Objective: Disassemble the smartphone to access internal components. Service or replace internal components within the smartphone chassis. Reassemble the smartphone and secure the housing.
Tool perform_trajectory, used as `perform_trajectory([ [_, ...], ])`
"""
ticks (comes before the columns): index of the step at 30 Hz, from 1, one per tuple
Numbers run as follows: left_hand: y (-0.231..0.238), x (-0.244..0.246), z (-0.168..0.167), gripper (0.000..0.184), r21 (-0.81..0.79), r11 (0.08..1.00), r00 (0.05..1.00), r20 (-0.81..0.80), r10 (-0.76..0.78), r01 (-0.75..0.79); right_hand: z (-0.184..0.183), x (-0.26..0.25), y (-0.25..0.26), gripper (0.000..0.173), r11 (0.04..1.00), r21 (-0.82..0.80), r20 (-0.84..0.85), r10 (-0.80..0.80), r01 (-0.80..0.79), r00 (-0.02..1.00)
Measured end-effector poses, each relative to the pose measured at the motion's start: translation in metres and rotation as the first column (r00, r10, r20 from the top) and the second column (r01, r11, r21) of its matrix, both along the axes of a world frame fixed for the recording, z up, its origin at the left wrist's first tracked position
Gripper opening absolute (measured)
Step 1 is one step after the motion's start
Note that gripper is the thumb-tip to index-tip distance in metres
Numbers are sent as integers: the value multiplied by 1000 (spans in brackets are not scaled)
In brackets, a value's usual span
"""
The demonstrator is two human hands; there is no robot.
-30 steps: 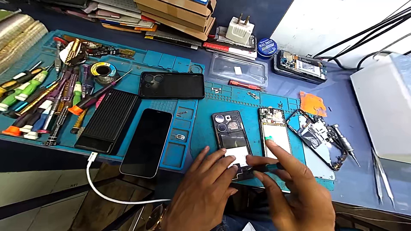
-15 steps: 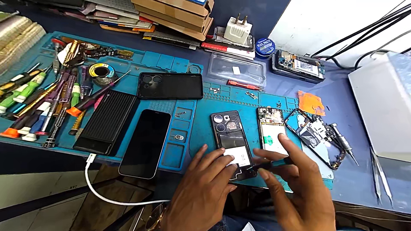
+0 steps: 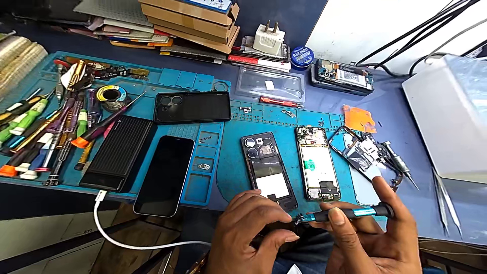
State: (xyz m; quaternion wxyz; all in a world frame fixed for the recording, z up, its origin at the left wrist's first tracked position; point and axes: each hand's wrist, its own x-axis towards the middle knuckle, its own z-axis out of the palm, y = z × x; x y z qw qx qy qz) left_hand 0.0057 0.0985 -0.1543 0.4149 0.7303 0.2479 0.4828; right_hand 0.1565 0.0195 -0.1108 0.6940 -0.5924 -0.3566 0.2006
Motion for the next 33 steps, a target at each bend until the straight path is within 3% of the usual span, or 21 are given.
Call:
perform_trajectory([
  [9, -6, 7, -3, 7, 136, 981, 990, 13, 138, -139, 2, -14, 1, 77, 998, -1, 71, -70, 70, 995],
  [11, -7, 6, -2, 11, 62, 990, 992, 36, 121, -123, -1, -15, 2, 76, 997, 16, 77, -81, 80, 994],
  [13, -6, 4, 1, 13, -192, 981, 989, 137, 53, -26, -5, -11, 1, 74, 993, 86, 90, -92, 84, 992],
  [14, -4, 3, 3, 13, -357, 932, 973, 230, 18, 67, -7, -9, -1, 74, 989, 134, 98, -74, 60, 992],
  [16, 0, 2, 6, 11, -609, 734, 906, 423, -19, 300, -8, -6, -5, 76, 973, 228, 118, -6, -21, 993],
  [18, 1, 0, 6, 12, -680, 586, 854, 519, -40, 441, -9, -7, -9, 76, 958, 273, 133, 54, -89, 990],
  [20, 0, 0, 7, 11, -679, 545, 833, 550, -66, 492, -7, -10, -10, 75, 950, 284, 147, 87, -126, 985],
  [33, 3, 1, 4, 16, -559, 642, 821, 532, -208, 525, -5, -7, -11, 74, 946, 264, 174, 147, -190, 974],
])
